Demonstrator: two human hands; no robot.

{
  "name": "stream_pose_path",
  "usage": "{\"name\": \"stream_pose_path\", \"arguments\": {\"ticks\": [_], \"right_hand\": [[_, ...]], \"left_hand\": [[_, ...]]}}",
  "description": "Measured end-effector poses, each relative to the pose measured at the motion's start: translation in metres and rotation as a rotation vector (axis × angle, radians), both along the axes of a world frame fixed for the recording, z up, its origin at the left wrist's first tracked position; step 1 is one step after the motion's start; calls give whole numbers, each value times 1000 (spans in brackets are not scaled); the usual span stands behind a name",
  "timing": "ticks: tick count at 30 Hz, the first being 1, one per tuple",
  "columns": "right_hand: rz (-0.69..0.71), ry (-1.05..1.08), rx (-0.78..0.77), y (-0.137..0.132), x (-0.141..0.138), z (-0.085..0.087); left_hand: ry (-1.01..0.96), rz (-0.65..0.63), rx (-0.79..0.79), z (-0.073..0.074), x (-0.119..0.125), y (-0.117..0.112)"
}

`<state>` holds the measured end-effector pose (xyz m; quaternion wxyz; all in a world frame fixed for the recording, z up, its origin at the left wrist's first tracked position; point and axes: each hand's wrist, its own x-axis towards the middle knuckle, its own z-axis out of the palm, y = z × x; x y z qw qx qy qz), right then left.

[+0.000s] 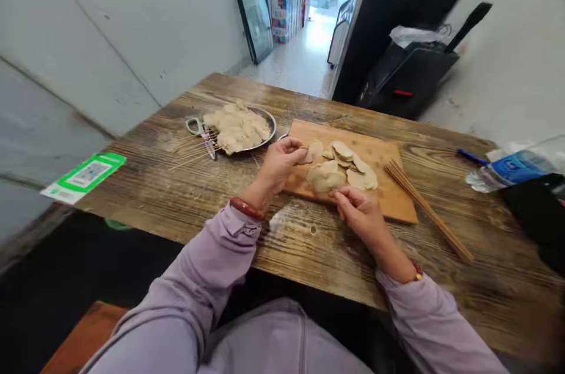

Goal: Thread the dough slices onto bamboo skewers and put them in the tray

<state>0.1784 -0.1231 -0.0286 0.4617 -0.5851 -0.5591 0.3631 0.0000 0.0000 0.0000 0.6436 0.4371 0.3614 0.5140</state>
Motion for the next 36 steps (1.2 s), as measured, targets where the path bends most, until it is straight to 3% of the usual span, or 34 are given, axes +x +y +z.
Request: {"name": "stream_pose_path", "arguments": {"ticks": [8,11,17,27,36], "right_hand": [[42,169,-46,0,-6,6],[41,197,-46,-1,-8,7],[50,206,-54,0,-9,7],[52,137,-83,-1,-8,1],[21,41,38,-3,-7,-3]], "left_hand": [[-108,-25,-165,10,-1,-5],[-174,-96,-261,9,0,-4],[-205,-240,-236,5,7,-9],[-187,-67,-242,3,1,-2],[-128,-92,-173,-3,4,-5]]}}
